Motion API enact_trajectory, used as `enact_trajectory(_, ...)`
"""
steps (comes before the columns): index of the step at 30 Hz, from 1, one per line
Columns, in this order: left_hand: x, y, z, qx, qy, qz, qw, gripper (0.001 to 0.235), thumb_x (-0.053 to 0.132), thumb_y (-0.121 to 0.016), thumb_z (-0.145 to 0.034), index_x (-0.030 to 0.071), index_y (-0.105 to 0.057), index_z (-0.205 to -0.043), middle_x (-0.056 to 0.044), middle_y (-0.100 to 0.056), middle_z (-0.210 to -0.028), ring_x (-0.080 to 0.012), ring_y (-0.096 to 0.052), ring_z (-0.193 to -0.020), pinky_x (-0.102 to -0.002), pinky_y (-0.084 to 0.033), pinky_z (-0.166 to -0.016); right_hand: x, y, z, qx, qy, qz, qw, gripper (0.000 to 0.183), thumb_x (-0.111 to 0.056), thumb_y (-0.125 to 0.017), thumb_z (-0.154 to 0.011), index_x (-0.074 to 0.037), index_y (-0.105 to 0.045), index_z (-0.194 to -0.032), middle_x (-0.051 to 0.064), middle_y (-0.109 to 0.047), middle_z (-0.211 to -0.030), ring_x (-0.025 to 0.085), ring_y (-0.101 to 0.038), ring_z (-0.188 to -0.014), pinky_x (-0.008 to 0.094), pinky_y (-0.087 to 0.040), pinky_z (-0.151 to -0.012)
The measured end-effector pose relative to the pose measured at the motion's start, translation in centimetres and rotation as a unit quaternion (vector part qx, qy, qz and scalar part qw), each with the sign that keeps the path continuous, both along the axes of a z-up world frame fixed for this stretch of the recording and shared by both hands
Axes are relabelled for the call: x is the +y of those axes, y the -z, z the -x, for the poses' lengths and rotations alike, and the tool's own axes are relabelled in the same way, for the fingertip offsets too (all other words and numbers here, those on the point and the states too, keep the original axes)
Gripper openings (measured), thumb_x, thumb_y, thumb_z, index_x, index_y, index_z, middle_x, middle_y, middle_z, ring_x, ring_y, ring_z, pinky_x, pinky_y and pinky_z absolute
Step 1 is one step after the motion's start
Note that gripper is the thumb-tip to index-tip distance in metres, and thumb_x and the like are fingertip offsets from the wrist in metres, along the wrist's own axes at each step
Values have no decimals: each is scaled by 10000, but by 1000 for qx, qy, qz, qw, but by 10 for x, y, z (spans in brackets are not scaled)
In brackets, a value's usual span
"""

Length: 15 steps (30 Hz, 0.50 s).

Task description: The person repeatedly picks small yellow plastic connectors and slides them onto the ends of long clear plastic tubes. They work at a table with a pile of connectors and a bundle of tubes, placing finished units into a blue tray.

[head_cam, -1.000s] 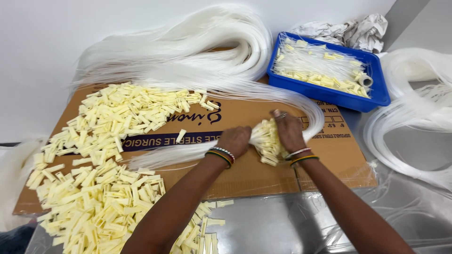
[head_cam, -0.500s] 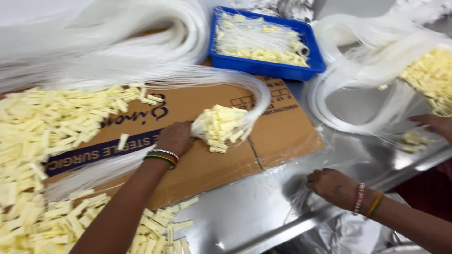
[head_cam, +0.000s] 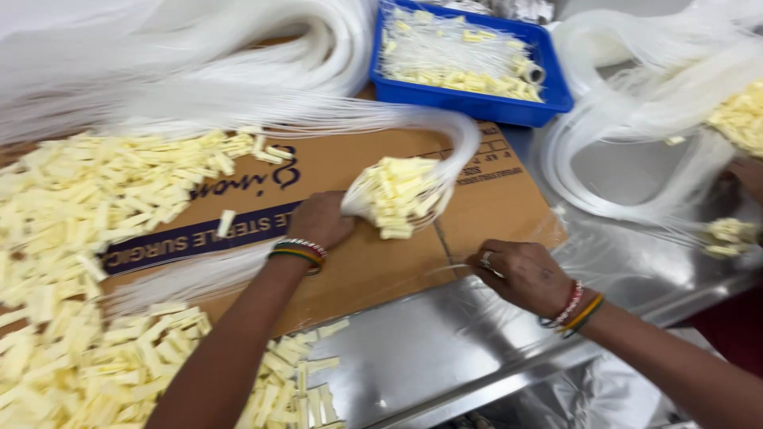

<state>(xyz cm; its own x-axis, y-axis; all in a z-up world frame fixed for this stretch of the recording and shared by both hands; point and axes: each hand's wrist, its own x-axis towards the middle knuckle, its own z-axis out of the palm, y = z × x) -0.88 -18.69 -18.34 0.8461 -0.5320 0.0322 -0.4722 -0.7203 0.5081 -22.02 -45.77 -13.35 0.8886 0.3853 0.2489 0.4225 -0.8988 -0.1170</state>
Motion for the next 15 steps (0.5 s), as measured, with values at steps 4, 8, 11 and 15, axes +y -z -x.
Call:
enact_trajectory(4,-16,18,-12,19,-31,28,999,288,311,-722,-835,110,-768,-1036,-186,-743,-1072,-374,-698,-1021,-492,-557,-914,61,41,-51,-32,73,-60,995,127,-173,-723,-857,-52,-743,-825,142,-708,-803,341,-681,-707,469,-552,-658)
enact_trajectory(8,-11,32,-21,136,89,128,978,376,342,-763,-790,118,-766,-1093,-173,-764,-1058,-313,-739,-974,-422,-557,-905,92,92,-97,-68,141,-93,983,194,-186,-728,-888,-7,-706,-815,215,-685,-780,407,-666,-740,512,-531,-692)
enact_trajectory(11,-3,26,-23,187,119,109,969,394,331,-791,-772,91,-762,-1083,-176,-768,-1040,-307,-749,-967,-410,-556,-907,103,96,-100,-51,135,-179,973,205,-216,-732,-892,-13,-739,-864,228,-692,-774,404,-675,-721,499,-531,-681)
enact_trajectory(15,-11,45,-20,67,154,54,984,396,324,-860,-759,34,-750,-1006,-218,-724,-1020,-370,-693,-982,-456,-541,-912,96,82,-89,76,115,-235,962,312,-276,-735,-891,18,-743,-995,231,-684,-740,361,-679,-631,463,-529,-623)
